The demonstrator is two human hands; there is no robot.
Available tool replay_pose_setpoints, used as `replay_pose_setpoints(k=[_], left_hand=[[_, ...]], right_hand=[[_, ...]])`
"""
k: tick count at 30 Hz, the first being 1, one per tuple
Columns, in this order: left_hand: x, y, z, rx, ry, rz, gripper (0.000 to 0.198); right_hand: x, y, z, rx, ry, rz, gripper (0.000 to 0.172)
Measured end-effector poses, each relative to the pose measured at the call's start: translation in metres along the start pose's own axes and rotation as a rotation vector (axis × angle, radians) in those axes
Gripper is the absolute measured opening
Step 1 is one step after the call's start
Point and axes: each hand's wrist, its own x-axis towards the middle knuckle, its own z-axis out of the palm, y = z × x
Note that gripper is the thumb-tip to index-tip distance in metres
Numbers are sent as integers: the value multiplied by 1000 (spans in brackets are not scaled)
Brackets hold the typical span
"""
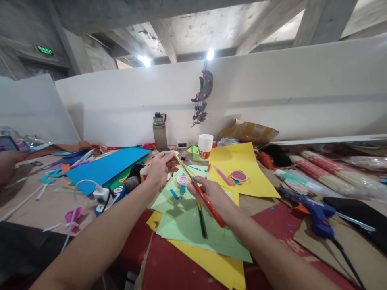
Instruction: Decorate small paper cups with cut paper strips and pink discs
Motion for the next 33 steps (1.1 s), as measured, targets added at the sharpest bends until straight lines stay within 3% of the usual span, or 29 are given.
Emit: replay_pose_setpoints(k=[33], left_hand=[[-1, 0, -1, 19, -8, 2, 26]], right_hand=[[0, -5, -1, 15, -19, 27, 36]])
